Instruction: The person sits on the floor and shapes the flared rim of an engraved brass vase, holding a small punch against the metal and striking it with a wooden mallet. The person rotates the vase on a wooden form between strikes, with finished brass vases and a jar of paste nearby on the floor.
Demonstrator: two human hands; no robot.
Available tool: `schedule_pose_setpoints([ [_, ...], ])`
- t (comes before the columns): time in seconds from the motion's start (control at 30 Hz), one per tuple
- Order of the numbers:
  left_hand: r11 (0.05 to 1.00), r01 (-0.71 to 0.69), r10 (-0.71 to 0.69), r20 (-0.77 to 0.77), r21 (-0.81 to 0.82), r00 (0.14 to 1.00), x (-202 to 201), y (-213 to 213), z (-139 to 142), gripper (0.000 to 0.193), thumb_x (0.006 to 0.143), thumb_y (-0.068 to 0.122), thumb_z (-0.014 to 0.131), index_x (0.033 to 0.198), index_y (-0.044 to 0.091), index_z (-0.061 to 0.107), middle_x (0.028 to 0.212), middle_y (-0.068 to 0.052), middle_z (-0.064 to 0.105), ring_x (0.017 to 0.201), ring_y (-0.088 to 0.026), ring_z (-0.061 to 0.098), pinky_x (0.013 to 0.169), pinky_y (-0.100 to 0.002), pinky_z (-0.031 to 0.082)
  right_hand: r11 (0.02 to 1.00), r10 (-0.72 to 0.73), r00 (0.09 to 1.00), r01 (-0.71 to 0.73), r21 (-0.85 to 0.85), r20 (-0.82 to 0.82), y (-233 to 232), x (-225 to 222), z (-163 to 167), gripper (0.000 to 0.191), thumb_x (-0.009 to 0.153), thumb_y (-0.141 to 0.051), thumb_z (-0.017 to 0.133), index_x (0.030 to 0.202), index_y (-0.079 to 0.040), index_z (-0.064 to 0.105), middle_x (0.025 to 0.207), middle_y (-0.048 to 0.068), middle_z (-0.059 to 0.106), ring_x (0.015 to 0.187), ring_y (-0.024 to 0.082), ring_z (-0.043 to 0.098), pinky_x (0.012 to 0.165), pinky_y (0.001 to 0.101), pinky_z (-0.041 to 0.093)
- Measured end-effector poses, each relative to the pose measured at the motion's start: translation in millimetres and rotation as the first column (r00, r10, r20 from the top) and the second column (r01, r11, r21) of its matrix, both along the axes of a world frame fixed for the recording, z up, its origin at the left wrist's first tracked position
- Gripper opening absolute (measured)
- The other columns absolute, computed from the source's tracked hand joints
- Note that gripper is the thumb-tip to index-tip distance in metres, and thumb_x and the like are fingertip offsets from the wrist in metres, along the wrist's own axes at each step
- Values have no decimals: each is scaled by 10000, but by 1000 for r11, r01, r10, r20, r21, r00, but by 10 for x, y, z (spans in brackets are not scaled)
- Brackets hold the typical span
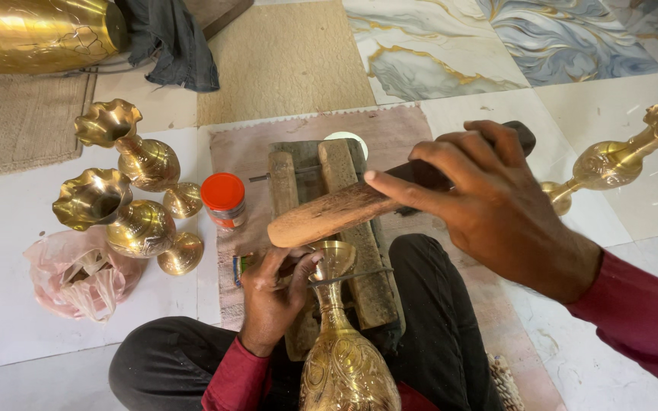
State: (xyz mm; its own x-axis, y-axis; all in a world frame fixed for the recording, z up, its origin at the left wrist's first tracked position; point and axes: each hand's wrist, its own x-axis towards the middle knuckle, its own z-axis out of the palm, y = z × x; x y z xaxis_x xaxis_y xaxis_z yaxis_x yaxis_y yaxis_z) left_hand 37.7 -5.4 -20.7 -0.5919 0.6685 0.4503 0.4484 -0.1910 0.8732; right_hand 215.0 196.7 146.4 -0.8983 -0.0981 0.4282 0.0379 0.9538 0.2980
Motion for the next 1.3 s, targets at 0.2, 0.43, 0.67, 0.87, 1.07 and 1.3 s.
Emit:
schedule_pose_setpoints([
  [0.2, 1000, -24, 24, -67, 0, 997, 6, -11, -30, 216, 905, -34, 768, 1100, 30, 700, 997, -105, 785, 936, -169, 810, 800, -280, 672, 975, 30, 999, -36, -220, -32, 100, 22, -128, 619, 928, 109, 651, 1434, -246, 644, 1217, 91, 637, 1086, 252, 576, 1021, 451, 460],
  [0.43, 999, 32, -31, -82, 7, 996, -14, -10, 4, 333, 898, -38, 739, 1217, 21, 665, 1068, -125, 783, 991, -201, 796, 844, -302, 665, 960, 3, 998, -20, -279, -62, 54, 153, -233, 626, 903, 87, 654, 1436, -239, 609, 1243, 108, 632, 1152, 281, 581, 1116, 495, 438],
  [0.67, 1000, 20, -23, -122, -19, 992, -44, -14, 44, 284, 885, -36, 756, 1150, 14, 668, 1055, -124, 786, 949, -193, 803, 786, -293, 648, 967, -41, 998, 30, -254, -40, -1, 191, -96, 650, 870, 42, 652, 1430, -271, 553, 1189, 85, 624, 1091, 260, 624, 1020, 520, 486],
  [0.87, 1000, 19, -21, -110, -18, 994, -43, 0, 41, 249, 888, -26, 759, 1118, 18, 672, 997, -113, 787, 936, -183, 806, 784, -290, 660, 949, -19, 996, -8, -315, -82, 9, 163, -139, 635, 899, 69, 681, 1476, -169, 562, 1234, 135, 628, 1103, 300, 620, 1024, 456, 511],
  [1.07, 998, 57, -57, -138, -6, 989, -72, -10, 107, 331, 849, -58, 751, 1162, 10, 668, 1106, -132, 772, 990, -220, 787, 837, -317, 638, 877, -66, 995, 20, -480, -78, -40, 236, -160, 664, 871, 33, 682, 1465, -221, 526, 1228, 109, 592, 1077, 248, 628, 944, 430, 553],
  [1.3, 997, 71, -69, -232, 2, 970, -103, -41, 106, 334, 844, -64, 762, 1154, 45, 701, 1133, -114, 769, 1035, -252, 776, 858, -353, 607, 891, 29, 981, -111, -441, -190, -25, 209, -225, 673, 930, 60, 666, 1522, -208, 494, 1260, 131, 604, 1159, 282, 591, 1010, 388, 552],
])
